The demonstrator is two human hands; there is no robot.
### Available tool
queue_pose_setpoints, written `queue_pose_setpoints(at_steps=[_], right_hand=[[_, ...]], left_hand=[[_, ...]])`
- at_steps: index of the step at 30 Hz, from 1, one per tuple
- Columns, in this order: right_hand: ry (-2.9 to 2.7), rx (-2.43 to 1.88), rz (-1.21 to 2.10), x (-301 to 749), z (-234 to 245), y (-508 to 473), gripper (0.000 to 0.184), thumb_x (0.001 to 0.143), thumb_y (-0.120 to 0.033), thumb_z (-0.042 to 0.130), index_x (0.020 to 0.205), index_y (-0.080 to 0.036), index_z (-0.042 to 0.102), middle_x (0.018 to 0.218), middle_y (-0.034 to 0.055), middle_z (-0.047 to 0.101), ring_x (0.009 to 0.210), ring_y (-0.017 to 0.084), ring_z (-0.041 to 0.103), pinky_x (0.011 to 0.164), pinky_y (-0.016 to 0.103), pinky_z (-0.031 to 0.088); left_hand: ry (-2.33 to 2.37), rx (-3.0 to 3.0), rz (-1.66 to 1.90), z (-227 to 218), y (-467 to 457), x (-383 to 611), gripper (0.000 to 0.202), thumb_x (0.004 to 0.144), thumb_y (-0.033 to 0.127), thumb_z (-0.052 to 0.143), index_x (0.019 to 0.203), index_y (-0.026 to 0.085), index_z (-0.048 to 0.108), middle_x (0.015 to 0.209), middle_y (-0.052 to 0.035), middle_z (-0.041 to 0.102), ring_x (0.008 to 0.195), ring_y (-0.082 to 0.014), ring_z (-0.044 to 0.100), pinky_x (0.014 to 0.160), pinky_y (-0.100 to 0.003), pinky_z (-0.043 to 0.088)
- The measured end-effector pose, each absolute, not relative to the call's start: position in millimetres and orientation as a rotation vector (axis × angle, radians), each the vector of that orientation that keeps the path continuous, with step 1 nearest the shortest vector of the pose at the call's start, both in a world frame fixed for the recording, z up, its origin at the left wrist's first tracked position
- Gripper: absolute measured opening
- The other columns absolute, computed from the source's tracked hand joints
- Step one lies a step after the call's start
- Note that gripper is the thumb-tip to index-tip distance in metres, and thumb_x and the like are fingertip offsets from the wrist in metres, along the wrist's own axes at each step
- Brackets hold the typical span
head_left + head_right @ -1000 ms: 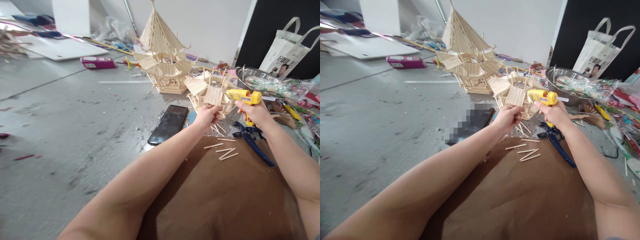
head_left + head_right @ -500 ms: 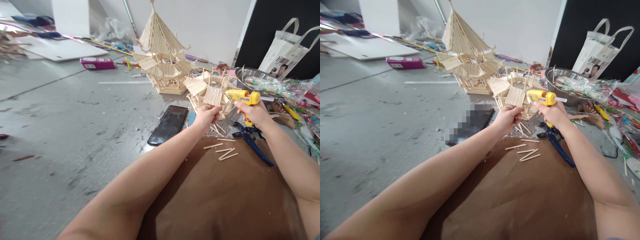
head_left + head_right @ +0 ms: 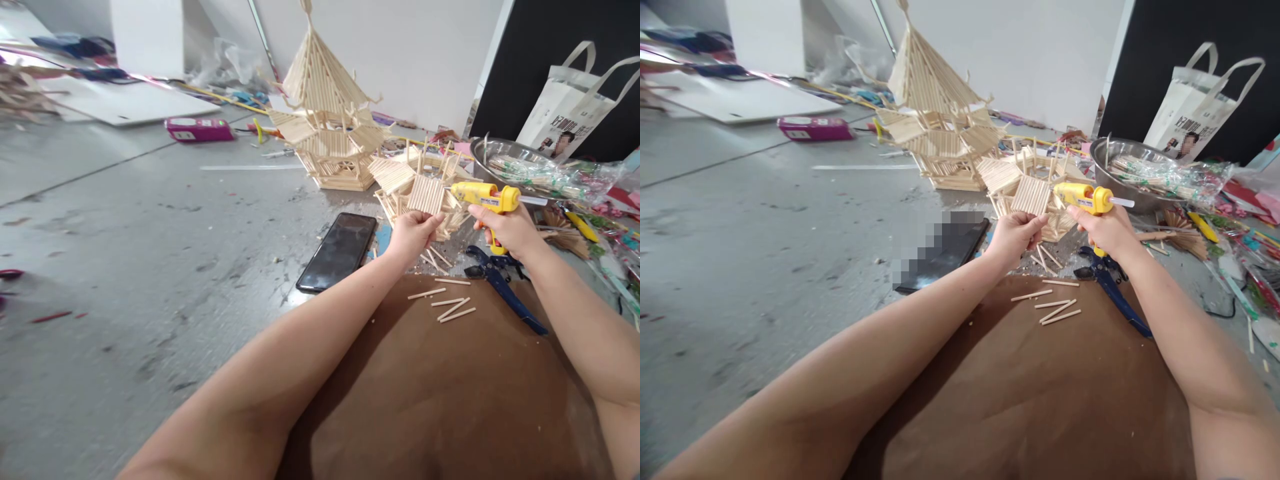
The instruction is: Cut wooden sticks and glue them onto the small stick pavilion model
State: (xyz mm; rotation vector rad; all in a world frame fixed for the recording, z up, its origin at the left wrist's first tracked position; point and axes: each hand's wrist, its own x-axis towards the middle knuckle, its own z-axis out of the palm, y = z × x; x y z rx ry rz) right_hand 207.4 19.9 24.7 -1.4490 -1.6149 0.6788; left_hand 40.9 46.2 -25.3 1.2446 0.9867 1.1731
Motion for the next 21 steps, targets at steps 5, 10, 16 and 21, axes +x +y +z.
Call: queue_pose_setpoints(at_steps=[5,10,16,21], right_hand=[[-1.605,-1.511,0.623,204.7,24.8,19.0,0.027,0.068,-0.047,0.058,0.072,-0.021,0.059,0.058,0.0006,0.058,0.034,0.009,0.043,0.031,0.024,0.033],[-1.600,-1.527,0.624,203.4,25.6,18.5,0.026,0.067,-0.046,0.058,0.072,-0.021,0.058,0.057,-0.0001,0.058,0.033,0.009,0.044,0.030,0.023,0.031],[-1.620,-1.499,0.637,204.9,25.3,19.1,0.024,0.068,-0.044,0.059,0.071,-0.021,0.059,0.056,0.0001,0.059,0.033,0.008,0.044,0.030,0.022,0.031],[-1.617,-1.528,0.635,204.8,25.3,19.3,0.024,0.067,-0.045,0.059,0.071,-0.021,0.059,0.057,0.0004,0.059,0.034,0.009,0.045,0.031,0.024,0.034]], left_hand=[[1.073,1.294,1.180,-24.5,45.8,39.1,0.029,0.071,0.034,0.059,0.052,0.015,0.048,0.037,0.0056,0.043,0.031,-0.0024,0.032,0.036,-0.019,0.022],[1.186,1.455,1.194,-26.1,47.7,34.6,0.026,0.067,0.037,0.062,0.054,0.015,0.054,0.035,0.0053,0.043,0.033,-0.0038,0.034,0.039,-0.019,0.026],[1.206,1.481,1.184,-27.1,49.0,33.0,0.025,0.066,0.038,0.063,0.057,0.015,0.057,0.035,0.0054,0.044,0.032,-0.0040,0.034,0.039,-0.019,0.026],[1.216,1.482,1.196,-27.4,49.4,33.9,0.026,0.067,0.038,0.061,0.055,0.015,0.055,0.034,0.0052,0.044,0.032,-0.0041,0.034,0.039,-0.019,0.028]])
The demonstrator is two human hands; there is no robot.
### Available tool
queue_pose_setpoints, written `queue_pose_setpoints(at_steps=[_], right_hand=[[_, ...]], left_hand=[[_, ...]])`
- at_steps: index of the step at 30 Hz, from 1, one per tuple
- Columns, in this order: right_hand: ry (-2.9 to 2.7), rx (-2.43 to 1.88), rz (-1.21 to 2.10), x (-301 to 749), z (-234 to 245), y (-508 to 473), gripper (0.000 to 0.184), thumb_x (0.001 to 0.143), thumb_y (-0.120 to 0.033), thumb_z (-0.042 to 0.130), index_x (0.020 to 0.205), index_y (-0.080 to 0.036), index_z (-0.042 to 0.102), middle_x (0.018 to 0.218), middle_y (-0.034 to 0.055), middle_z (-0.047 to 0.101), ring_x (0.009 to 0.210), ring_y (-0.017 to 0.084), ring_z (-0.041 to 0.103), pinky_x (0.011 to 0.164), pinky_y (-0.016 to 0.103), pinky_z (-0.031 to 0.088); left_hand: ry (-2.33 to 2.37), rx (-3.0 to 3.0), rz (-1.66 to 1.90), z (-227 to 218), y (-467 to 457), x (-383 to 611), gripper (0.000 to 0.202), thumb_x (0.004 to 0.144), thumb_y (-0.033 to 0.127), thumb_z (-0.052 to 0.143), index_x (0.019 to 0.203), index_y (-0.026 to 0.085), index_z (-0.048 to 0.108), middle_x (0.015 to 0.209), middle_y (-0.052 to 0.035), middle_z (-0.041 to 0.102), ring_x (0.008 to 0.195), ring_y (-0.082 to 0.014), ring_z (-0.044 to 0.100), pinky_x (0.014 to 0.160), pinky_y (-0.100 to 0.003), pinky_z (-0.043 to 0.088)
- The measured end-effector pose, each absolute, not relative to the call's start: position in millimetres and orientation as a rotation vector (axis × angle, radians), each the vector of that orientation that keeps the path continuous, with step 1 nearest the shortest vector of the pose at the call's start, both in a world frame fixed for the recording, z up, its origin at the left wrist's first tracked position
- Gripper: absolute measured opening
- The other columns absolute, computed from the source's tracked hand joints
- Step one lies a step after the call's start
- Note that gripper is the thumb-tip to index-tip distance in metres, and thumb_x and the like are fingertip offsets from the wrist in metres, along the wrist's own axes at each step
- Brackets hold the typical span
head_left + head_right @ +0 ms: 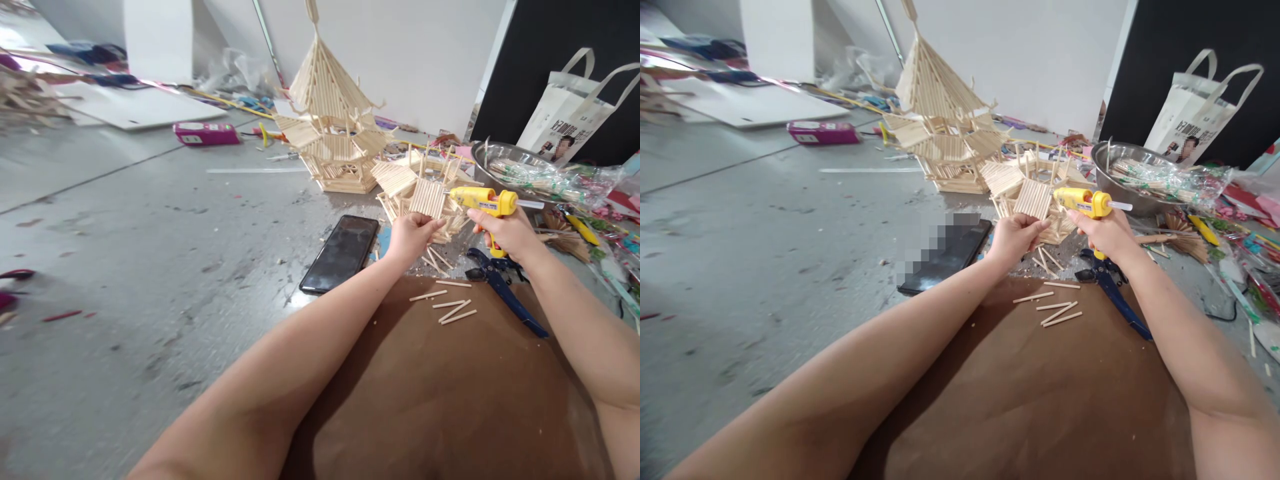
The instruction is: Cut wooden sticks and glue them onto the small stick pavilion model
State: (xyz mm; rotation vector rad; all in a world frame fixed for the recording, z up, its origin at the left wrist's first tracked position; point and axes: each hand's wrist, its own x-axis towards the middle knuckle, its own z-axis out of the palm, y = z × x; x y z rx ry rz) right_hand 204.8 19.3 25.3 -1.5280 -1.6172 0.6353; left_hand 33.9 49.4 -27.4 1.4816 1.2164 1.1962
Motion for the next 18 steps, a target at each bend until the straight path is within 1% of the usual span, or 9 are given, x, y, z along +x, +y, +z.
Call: queue_pose_setpoints(at_steps=[6,9,14,18], right_hand=[[-1.620,-1.494,0.635,204.1,26.1,19.3,0.026,0.067,-0.046,0.058,0.073,-0.021,0.059,0.057,0.0005,0.059,0.034,0.009,0.044,0.031,0.024,0.034],[-1.607,-1.486,0.642,204.0,26.2,18.8,0.026,0.067,-0.046,0.059,0.071,-0.020,0.059,0.056,-0.0001,0.058,0.033,0.008,0.043,0.031,0.023,0.033],[-1.538,-1.474,0.657,205.6,25.5,18.7,0.027,0.066,-0.046,0.060,0.069,-0.020,0.058,0.056,-0.0004,0.058,0.032,0.008,0.043,0.028,0.021,0.031],[-1.539,-1.485,0.667,206.4,24.7,19.8,0.026,0.066,-0.045,0.060,0.070,-0.019,0.058,0.055,-0.0011,0.058,0.031,0.008,0.044,0.029,0.021,0.032]], left_hand=[[1.208,1.476,1.198,-28.8,49.9,33.8,0.029,0.067,0.039,0.061,0.052,0.016,0.053,0.034,0.0048,0.045,0.031,-0.0039,0.034,0.038,-0.019,0.027],[1.206,1.471,1.197,-29.1,50.3,34.0,0.030,0.067,0.040,0.061,0.051,0.016,0.052,0.035,0.0047,0.045,0.032,-0.0038,0.034,0.038,-0.019,0.026],[1.203,1.460,1.196,-25.9,48.2,34.3,0.029,0.068,0.036,0.061,0.050,0.016,0.052,0.034,0.0050,0.043,0.031,-0.0032,0.033,0.038,-0.020,0.026],[1.204,1.449,1.195,-23.7,46.3,34.5,0.029,0.068,0.035,0.062,0.050,0.015,0.052,0.034,0.0050,0.043,0.030,-0.0027,0.032,0.038,-0.020,0.024]])
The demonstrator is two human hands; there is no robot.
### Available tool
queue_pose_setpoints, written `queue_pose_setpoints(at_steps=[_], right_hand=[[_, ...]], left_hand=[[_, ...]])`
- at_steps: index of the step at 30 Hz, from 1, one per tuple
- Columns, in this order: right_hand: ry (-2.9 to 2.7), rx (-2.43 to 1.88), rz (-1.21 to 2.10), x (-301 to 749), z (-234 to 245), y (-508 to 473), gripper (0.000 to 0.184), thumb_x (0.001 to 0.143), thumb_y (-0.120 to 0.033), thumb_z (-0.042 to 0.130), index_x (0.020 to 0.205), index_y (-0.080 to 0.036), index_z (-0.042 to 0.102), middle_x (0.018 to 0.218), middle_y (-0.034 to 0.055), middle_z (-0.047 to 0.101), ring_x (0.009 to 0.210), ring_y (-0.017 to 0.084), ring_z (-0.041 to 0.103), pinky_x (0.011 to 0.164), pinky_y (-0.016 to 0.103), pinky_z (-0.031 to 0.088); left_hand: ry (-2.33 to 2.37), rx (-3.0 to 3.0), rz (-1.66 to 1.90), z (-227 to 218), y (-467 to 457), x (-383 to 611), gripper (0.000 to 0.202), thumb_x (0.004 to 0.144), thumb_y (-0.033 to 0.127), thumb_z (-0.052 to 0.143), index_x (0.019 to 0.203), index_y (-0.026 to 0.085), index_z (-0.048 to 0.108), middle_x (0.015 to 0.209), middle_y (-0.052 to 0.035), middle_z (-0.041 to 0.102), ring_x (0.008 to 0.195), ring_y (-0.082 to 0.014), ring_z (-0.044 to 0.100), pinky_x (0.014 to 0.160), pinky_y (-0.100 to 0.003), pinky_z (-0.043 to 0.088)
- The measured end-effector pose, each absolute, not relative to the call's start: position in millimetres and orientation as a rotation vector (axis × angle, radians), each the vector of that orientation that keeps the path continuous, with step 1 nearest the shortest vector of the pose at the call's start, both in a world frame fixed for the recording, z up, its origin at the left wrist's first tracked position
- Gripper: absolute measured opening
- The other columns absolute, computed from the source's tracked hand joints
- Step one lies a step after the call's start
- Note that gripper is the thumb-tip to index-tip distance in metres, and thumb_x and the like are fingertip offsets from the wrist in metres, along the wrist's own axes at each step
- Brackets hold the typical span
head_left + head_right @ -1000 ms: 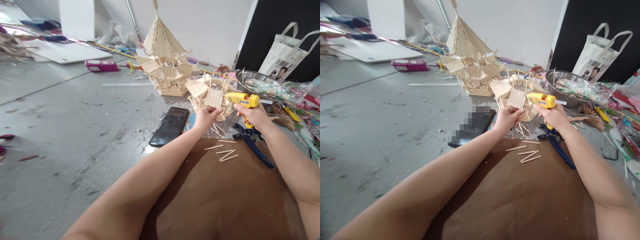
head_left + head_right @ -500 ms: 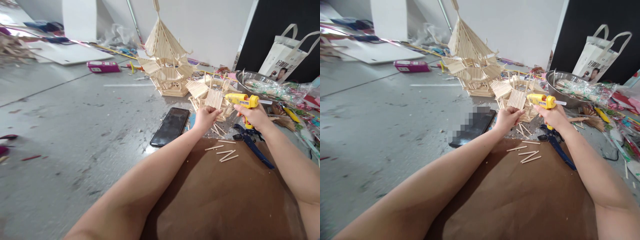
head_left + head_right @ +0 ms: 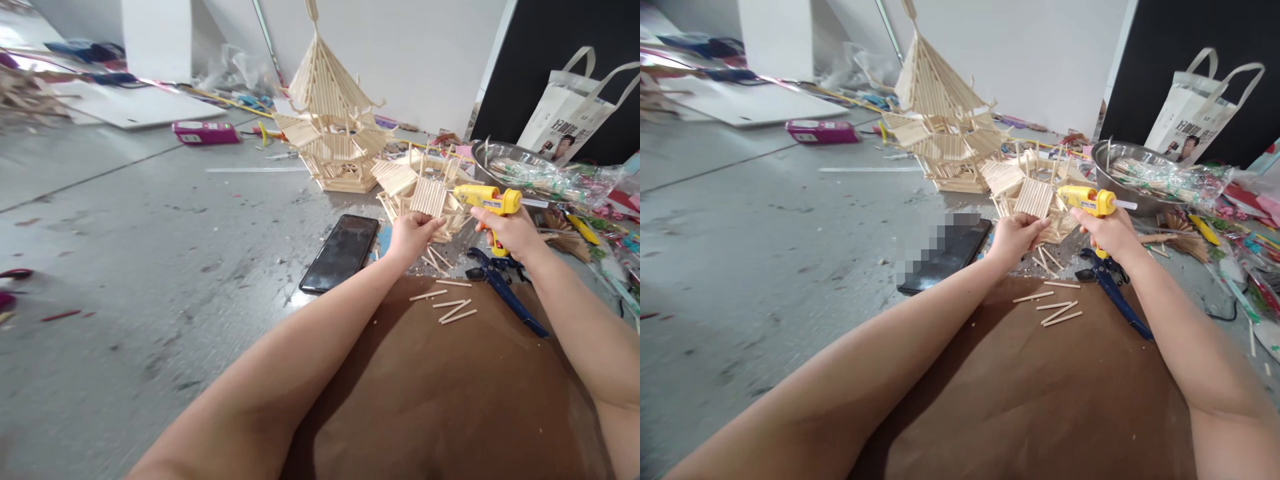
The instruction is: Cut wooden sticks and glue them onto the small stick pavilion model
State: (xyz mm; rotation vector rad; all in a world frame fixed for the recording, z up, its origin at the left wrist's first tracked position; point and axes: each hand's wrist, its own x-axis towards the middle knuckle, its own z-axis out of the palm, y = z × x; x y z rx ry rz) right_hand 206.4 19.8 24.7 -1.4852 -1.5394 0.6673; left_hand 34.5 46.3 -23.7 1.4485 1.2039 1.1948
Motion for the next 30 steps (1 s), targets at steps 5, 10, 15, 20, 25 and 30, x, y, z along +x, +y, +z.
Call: queue_pose_setpoints(at_steps=[5,10,15,20,25,30], right_hand=[[-1.526,-1.478,0.673,204.5,25.8,18.5,0.026,0.066,-0.045,0.060,0.073,-0.019,0.059,0.055,-0.0016,0.058,0.031,0.008,0.044,0.029,0.020,0.032],[-1.537,-1.502,0.657,202.9,26.8,16.5,0.027,0.065,-0.046,0.061,0.069,-0.019,0.059,0.055,-0.0011,0.057,0.031,0.008,0.044,0.029,0.021,0.033],[-1.524,-1.483,0.661,202.1,26.6,16.2,0.027,0.065,-0.045,0.061,0.069,-0.019,0.059,0.054,-0.0012,0.058,0.031,0.007,0.044,0.028,0.020,0.031],[-1.487,-1.471,0.694,202.6,29.2,12.5,0.028,0.064,-0.045,0.063,0.069,-0.017,0.059,0.054,-0.0012,0.058,0.030,0.006,0.043,0.028,0.019,0.031],[-1.372,-1.389,0.779,210.9,33.0,-7.7,0.028,0.063,-0.042,0.065,0.070,-0.016,0.058,0.057,-0.0009,0.059,0.031,0.006,0.043,0.028,0.019,0.030],[-1.250,-1.354,0.870,226.8,30.3,-34.9,0.029,0.062,-0.042,0.067,0.074,-0.016,0.058,0.064,0.0005,0.062,0.032,0.006,0.045,0.029,0.020,0.034]], left_hand=[[1.195,1.440,1.186,-23.8,46.0,35.1,0.029,0.069,0.037,0.061,0.052,0.016,0.052,0.036,0.0050,0.044,0.030,-0.0031,0.032,0.037,-0.020,0.024],[1.206,1.447,1.180,-24.6,47.0,34.9,0.029,0.068,0.039,0.060,0.054,0.016,0.052,0.036,0.0051,0.044,0.030,-0.0039,0.033,0.037,-0.020,0.025],[1.228,1.480,1.163,-26.3,48.6,35.1,0.032,0.068,0.043,0.059,0.054,0.015,0.052,0.037,0.0050,0.044,0.032,-0.0042,0.035,0.039,-0.020,0.027],[1.262,1.528,1.124,-28.9,51.9,34.0,0.035,0.067,0.048,0.057,0.054,0.015,0.051,0.038,0.0047,0.044,0.035,-0.0045,0.035,0.041,-0.020,0.028],[1.182,1.834,0.735,-22.7,53.1,25.6,0.036,0.064,0.046,0.059,0.049,0.015,0.047,0.039,0.0051,0.041,0.039,-0.0047,0.034,0.043,-0.021,0.026],[1.166,2.302,0.335,-12.4,43.5,23.0,0.027,0.069,0.039,0.054,0.057,0.015,0.058,0.047,0.0022,0.049,0.046,-0.0073,0.040,0.047,-0.022,0.027]])
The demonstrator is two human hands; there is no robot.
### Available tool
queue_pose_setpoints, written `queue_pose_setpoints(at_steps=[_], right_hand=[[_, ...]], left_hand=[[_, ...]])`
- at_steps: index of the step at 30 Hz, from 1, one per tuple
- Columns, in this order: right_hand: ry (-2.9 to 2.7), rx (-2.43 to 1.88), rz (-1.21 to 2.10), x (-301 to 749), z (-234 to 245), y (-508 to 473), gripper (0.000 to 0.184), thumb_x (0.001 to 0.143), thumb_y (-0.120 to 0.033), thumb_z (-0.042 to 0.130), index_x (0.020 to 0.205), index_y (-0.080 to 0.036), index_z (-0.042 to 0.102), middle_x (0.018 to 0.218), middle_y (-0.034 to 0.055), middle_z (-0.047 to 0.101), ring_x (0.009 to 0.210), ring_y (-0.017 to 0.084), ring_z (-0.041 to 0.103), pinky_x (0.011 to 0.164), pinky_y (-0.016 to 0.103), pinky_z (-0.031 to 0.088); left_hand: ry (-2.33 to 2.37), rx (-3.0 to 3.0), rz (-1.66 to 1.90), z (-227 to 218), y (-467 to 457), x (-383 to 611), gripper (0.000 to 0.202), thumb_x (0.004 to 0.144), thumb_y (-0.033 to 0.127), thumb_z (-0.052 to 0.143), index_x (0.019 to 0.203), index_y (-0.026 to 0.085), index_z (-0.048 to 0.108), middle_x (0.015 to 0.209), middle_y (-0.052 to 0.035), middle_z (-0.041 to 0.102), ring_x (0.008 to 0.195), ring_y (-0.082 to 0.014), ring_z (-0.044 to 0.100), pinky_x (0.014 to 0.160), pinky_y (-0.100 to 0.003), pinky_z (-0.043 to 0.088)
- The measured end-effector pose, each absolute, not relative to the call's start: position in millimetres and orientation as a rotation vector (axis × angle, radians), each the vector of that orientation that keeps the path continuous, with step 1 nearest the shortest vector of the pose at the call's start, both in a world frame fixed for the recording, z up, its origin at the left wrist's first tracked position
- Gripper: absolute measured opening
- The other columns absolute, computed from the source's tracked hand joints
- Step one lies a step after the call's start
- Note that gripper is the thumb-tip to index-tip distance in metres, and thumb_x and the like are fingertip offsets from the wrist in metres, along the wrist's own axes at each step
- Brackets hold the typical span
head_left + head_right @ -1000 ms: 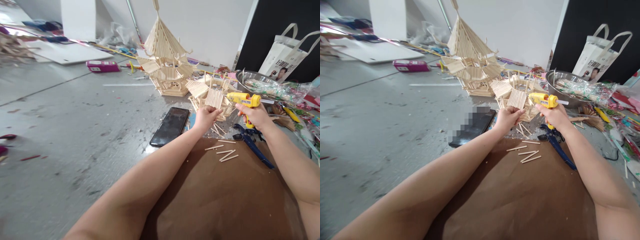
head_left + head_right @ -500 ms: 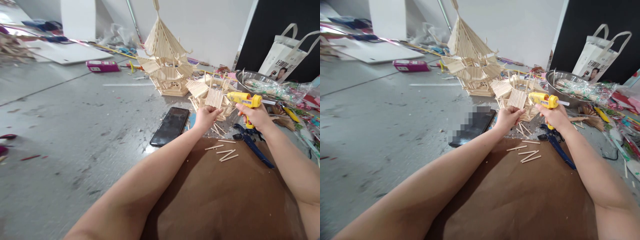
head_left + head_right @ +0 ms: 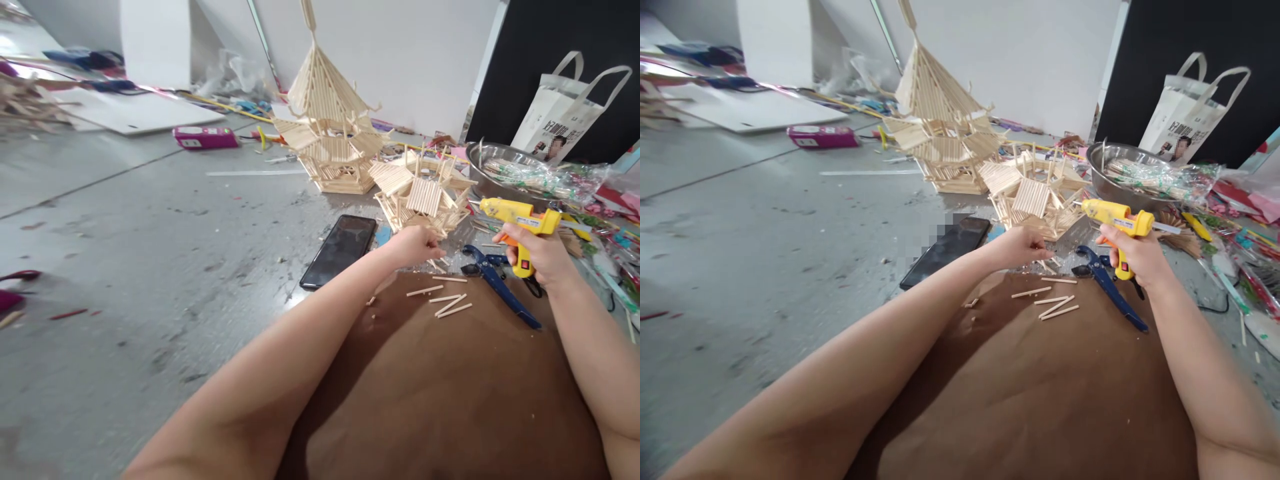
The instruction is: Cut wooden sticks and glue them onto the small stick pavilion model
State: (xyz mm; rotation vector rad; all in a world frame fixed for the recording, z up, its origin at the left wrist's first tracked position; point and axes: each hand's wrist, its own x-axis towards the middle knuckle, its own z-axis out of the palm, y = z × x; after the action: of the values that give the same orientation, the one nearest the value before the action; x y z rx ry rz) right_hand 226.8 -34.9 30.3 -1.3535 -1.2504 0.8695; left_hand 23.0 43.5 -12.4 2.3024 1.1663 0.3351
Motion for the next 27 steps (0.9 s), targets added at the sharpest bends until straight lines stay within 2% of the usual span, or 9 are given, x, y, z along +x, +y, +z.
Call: queue_pose_setpoints(at_steps=[5,12,18,27], right_hand=[[-1.228,-1.325,0.915,235.8,26.6,-44.2,0.027,0.062,-0.041,0.068,0.073,-0.017,0.059,0.065,0.0002,0.062,0.033,0.006,0.046,0.031,0.020,0.036],[-1.242,-1.270,0.965,237.5,28.2,-44.1,0.024,0.064,-0.038,0.068,0.071,-0.017,0.059,0.072,0.0007,0.063,0.037,0.005,0.048,0.033,0.020,0.038],[-1.285,-1.260,1.037,240.9,30.6,-45.8,0.022,0.065,-0.037,0.067,0.072,-0.017,0.060,0.071,0.0007,0.062,0.038,0.006,0.048,0.034,0.020,0.038],[-1.328,-1.319,1.050,242.3,34.9,-47.3,0.026,0.063,-0.041,0.068,0.071,-0.018,0.059,0.069,0.0010,0.063,0.038,0.006,0.047,0.031,0.020,0.033]], left_hand=[[1.231,2.516,0.233,-11.4,33.6,27.7,0.028,0.073,0.038,0.048,0.070,0.016,0.065,0.062,-0.0029,0.060,0.055,-0.0110,0.047,0.050,-0.024,0.028],[1.095,2.615,-0.042,3.8,26.8,27.7,0.024,0.071,0.036,0.050,0.076,0.017,0.065,0.073,-0.0033,0.065,0.060,-0.0121,0.053,0.053,-0.023,0.033],[1.118,2.687,-0.309,11.7,5.5,23.9,0.023,0.068,0.033,0.051,0.081,0.020,0.064,0.081,-0.0054,0.065,0.071,-0.0178,0.057,0.057,-0.025,0.037],[1.106,2.690,-0.265,3.9,-3.3,8.9,0.019,0.070,0.027,0.044,0.076,0.019,0.060,0.084,-0.0051,0.065,0.071,-0.0178,0.057,0.055,-0.026,0.038]])
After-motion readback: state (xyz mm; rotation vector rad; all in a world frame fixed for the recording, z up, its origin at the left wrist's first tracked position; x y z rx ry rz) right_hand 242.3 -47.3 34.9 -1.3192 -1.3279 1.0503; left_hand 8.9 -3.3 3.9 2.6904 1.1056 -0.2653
